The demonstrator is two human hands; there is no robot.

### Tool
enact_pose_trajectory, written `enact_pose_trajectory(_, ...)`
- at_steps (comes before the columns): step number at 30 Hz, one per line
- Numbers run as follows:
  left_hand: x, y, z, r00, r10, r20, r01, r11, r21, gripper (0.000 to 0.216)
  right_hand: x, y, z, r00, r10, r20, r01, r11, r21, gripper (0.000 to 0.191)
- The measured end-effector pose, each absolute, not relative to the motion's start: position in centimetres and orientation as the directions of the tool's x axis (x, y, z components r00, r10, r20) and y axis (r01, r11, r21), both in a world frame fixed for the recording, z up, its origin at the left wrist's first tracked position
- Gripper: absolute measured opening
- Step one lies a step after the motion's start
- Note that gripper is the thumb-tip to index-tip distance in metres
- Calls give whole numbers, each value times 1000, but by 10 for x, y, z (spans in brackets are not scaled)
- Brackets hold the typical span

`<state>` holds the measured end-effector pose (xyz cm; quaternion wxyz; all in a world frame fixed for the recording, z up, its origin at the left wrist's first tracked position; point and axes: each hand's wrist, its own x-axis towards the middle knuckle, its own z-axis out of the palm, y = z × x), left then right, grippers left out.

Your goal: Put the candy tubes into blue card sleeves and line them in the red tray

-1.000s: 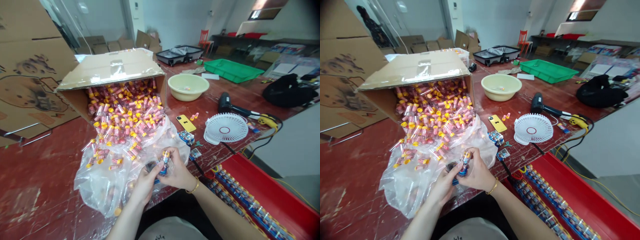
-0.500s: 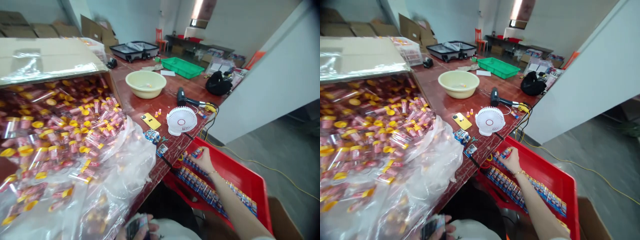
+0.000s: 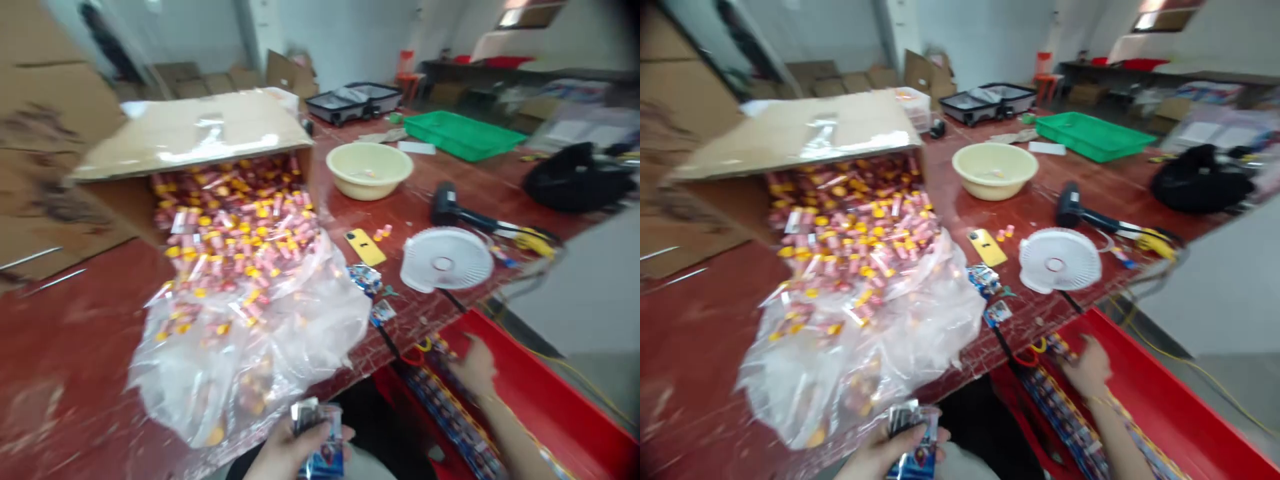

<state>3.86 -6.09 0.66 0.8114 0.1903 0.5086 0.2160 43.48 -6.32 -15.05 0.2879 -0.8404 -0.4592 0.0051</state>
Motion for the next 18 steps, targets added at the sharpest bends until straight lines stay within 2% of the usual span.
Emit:
enact_pose_trajectory(2, 31, -56, 16, 375, 595, -711, -231, 803, 550, 60, 405, -55, -113, 508, 749, 426, 827, -284, -485, 42)
enact_pose_trajectory(4, 19, -48, 22, 288, 658, -695, -264, 753, 603, 54, 351, -39, -70, 373, 756, 538, 818, 6, -575, 25)
enact_pose_trajectory(6, 4, -38, 25, 160, 715, -681, -286, 694, 661, 53, 280, -13, -33, 218, 796, 564, 691, 282, -665, 16)
enact_pose_trajectory(8, -8, -27, 24, 48, 742, -668, -321, 645, 693, 56, 210, 24, -10, -12, 806, 592, 537, 504, -676, 14)
enact_pose_trajectory(9, -13, -22, 24, 8, 748, -663, -340, 626, 702, 56, 181, 45, -4, -101, 805, 584, 504, 548, -668, 16)
enact_pose_trajectory(11, -21, -14, 22, -17, 762, -648, -369, 597, 712, 56, 135, 83, -1, -325, 815, 479, 542, 576, -612, 25)
enact_pose_trajectory(13, -24, -10, 19, -7, 792, -610, -396, 558, 729, 54, 110, 111, -3, -457, 800, 388, 567, 598, -566, 33)
enact_pose_trajectory(15, -26, -8, 15, -17, 830, -557, -403, 505, 764, 52, 100, 123, -7, -509, 788, 346, 569, 610, -551, 31)
enact_pose_trajectory(18, -26, -6, 11, -71, 853, -518, -354, 464, 812, 47, 106, 121, -11, -498, 797, 341, 556, 596, -580, 29)
